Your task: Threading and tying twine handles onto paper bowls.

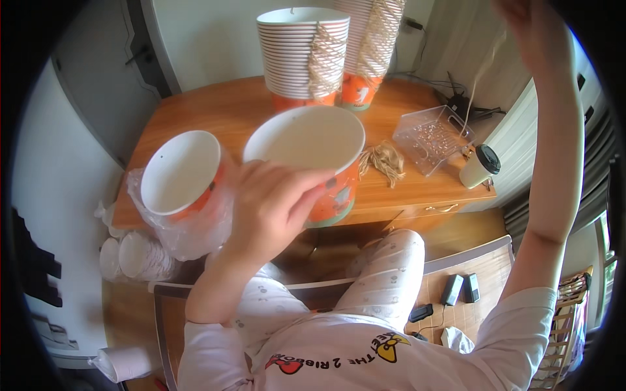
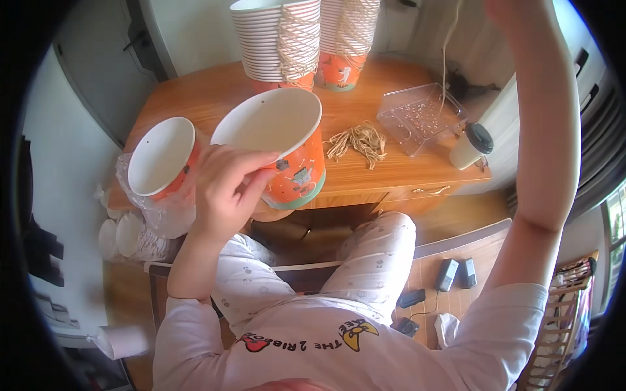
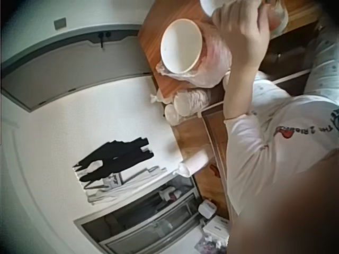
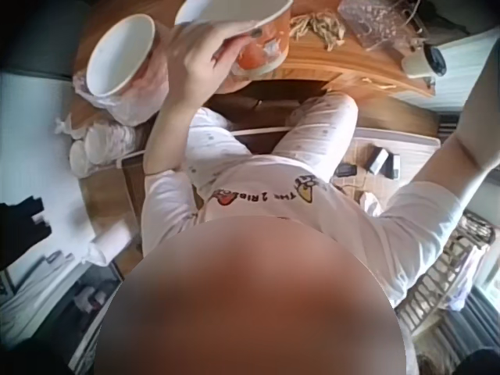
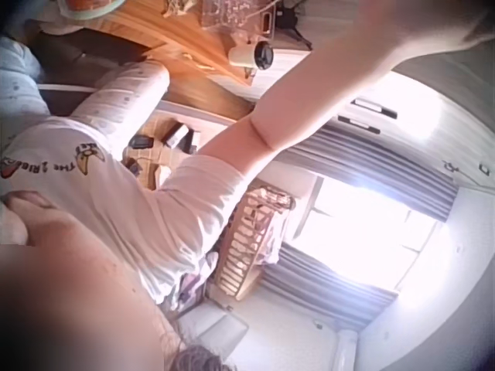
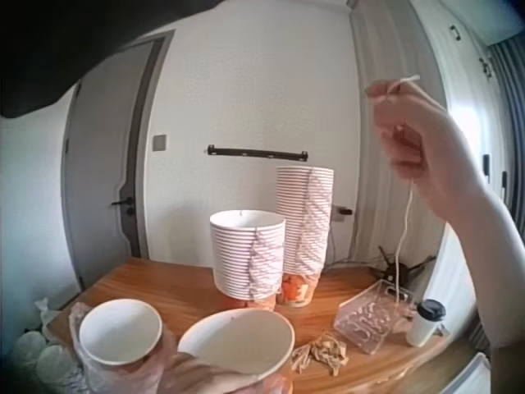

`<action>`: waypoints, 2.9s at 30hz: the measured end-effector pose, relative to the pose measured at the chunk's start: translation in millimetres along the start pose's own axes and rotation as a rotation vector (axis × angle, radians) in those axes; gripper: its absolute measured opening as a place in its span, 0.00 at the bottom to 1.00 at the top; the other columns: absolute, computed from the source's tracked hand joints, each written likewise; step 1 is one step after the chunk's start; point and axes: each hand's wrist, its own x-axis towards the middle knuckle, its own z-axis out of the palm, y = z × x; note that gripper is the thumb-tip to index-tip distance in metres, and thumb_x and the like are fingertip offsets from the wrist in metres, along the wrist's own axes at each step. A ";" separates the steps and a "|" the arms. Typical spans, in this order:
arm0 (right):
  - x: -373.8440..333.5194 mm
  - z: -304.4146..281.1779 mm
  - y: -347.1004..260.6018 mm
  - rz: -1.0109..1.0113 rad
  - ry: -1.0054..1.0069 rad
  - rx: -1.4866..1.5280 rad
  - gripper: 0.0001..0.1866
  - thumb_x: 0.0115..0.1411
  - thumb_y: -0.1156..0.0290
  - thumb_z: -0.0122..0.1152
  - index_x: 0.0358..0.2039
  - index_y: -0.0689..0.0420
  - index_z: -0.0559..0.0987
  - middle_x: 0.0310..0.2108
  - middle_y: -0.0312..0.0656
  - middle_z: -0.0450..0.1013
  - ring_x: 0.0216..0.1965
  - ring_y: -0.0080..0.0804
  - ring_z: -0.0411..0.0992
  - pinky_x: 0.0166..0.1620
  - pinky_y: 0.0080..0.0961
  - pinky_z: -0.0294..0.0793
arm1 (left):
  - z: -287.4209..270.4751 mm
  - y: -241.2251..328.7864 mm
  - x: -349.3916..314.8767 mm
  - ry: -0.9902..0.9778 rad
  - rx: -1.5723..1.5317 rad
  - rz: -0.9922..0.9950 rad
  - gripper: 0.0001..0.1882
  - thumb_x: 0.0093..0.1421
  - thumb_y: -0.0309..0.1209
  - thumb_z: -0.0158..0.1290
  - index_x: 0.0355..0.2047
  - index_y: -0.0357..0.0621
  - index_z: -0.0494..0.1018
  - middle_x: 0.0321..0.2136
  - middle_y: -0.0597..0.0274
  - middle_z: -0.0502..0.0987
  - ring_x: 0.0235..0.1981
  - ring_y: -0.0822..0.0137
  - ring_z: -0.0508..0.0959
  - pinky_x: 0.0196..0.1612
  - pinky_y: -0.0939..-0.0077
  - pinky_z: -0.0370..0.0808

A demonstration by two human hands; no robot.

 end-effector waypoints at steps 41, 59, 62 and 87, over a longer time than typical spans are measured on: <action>-199.0 76.7 86.9 -0.080 -0.718 -0.320 0.12 0.45 0.73 0.67 0.33 0.52 0.82 0.29 0.33 0.76 0.39 0.36 0.69 0.46 0.35 0.67 | 111.5 -33.3 -89.2 0.390 -0.243 -0.253 0.66 0.37 0.41 0.77 0.68 0.51 0.41 0.65 0.39 0.50 0.65 0.38 0.56 0.63 0.46 0.62; -181.8 65.6 70.1 0.340 -0.873 -0.284 0.08 0.63 0.68 0.62 0.38 0.58 0.83 0.38 0.41 0.76 0.43 0.33 0.72 0.50 0.30 0.70 | 104.7 -35.3 -78.1 0.399 -0.106 -0.198 0.59 0.40 0.41 0.74 0.65 0.45 0.48 0.63 0.34 0.55 0.62 0.36 0.61 0.60 0.45 0.68; -180.0 66.5 70.8 0.395 -0.862 -0.308 0.08 0.62 0.66 0.64 0.38 0.56 0.83 0.38 0.39 0.77 0.42 0.29 0.72 0.49 0.29 0.71 | 105.7 -35.9 -79.3 0.398 -0.143 -0.216 0.59 0.39 0.42 0.75 0.65 0.44 0.49 0.62 0.34 0.56 0.62 0.35 0.62 0.60 0.45 0.68; -187.4 -59.7 212.4 0.472 0.087 -0.637 0.17 0.58 0.67 0.63 0.46 0.60 0.81 0.42 0.46 0.80 0.44 0.35 0.75 0.49 0.27 0.73 | 86.1 -50.8 -120.4 0.457 0.122 -0.008 0.47 0.52 0.46 0.65 0.66 0.47 0.52 0.66 0.38 0.49 0.65 0.42 0.55 0.61 0.44 0.61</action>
